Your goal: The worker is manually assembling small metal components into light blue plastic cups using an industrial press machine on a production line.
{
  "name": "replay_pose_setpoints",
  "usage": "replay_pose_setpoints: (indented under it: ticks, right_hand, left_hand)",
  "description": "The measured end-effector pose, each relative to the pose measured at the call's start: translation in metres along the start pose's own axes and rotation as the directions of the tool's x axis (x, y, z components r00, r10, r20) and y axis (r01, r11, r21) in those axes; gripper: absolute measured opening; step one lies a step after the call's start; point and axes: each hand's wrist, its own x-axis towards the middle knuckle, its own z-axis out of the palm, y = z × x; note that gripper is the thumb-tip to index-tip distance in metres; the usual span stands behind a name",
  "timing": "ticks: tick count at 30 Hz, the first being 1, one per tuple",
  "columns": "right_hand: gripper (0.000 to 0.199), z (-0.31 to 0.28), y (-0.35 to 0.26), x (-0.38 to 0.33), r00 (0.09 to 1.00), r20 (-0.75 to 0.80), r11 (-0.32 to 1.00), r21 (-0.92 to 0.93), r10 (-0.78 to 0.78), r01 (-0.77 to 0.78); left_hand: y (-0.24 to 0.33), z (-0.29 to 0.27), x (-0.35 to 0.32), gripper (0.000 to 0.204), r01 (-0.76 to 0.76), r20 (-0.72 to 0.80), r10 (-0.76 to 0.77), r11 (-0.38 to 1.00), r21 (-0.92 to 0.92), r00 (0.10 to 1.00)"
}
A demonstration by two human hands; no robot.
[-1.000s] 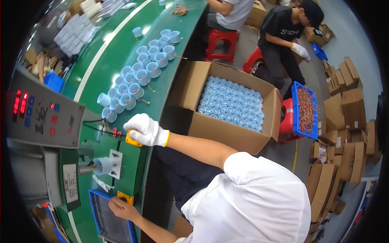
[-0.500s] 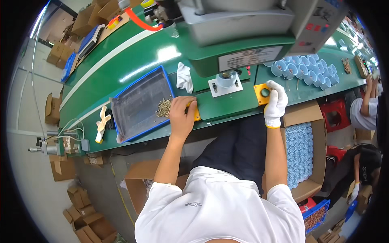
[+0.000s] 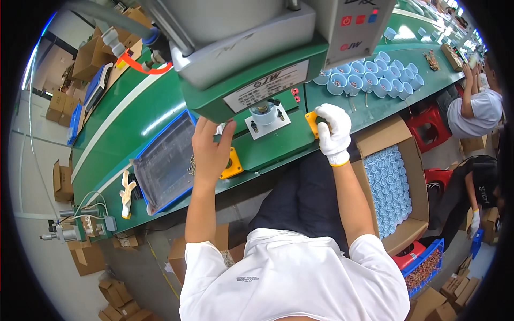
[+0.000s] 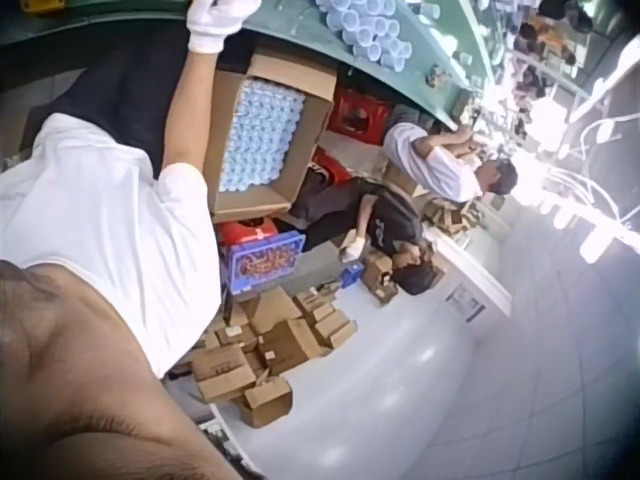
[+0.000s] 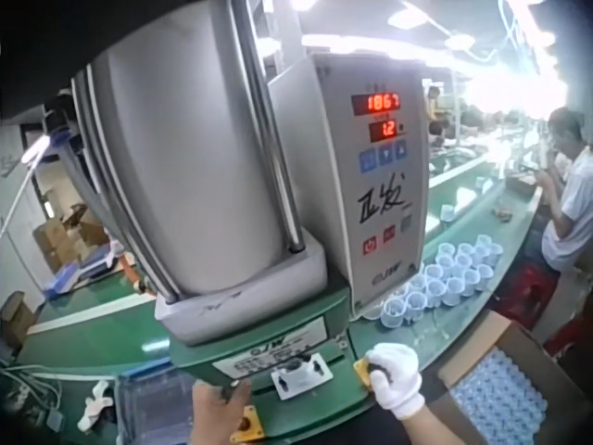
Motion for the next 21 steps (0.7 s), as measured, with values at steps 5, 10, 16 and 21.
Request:
replay_pose_setpoints:
  ticks: [5,10,16,21]
  right_hand:
    - [0.026,0.0,0.002,-0.005,0.999,-0.031,0.999,0.015,0.029,-0.028]
    - [0.026,-0.003,-0.003,-0.003,0.999,-0.033,0.999,0.012,0.034,-0.033]
    - [0.027,-0.001,-0.003,-0.007,0.997,-0.039,0.998,0.013,0.062,-0.062]
    - [0.026,-0.002,-0.001,-0.001,0.999,-0.017,0.997,0.061,0.051,-0.05]
  left_hand:
    - [0.025,0.005,0.045,0.017,0.327,0.277,-0.299,0.943,-0.063,0.913]
    - [0.011,0.024,0.073,0.031,0.318,0.5,-0.307,0.946,0.066,0.81]
    - [0.016,0.027,0.081,0.035,0.293,0.555,-0.334,0.942,0.164,0.762]
    - [0.008,0.03,0.089,0.032,0.252,0.601,-0.279,0.959,0.131,0.749]
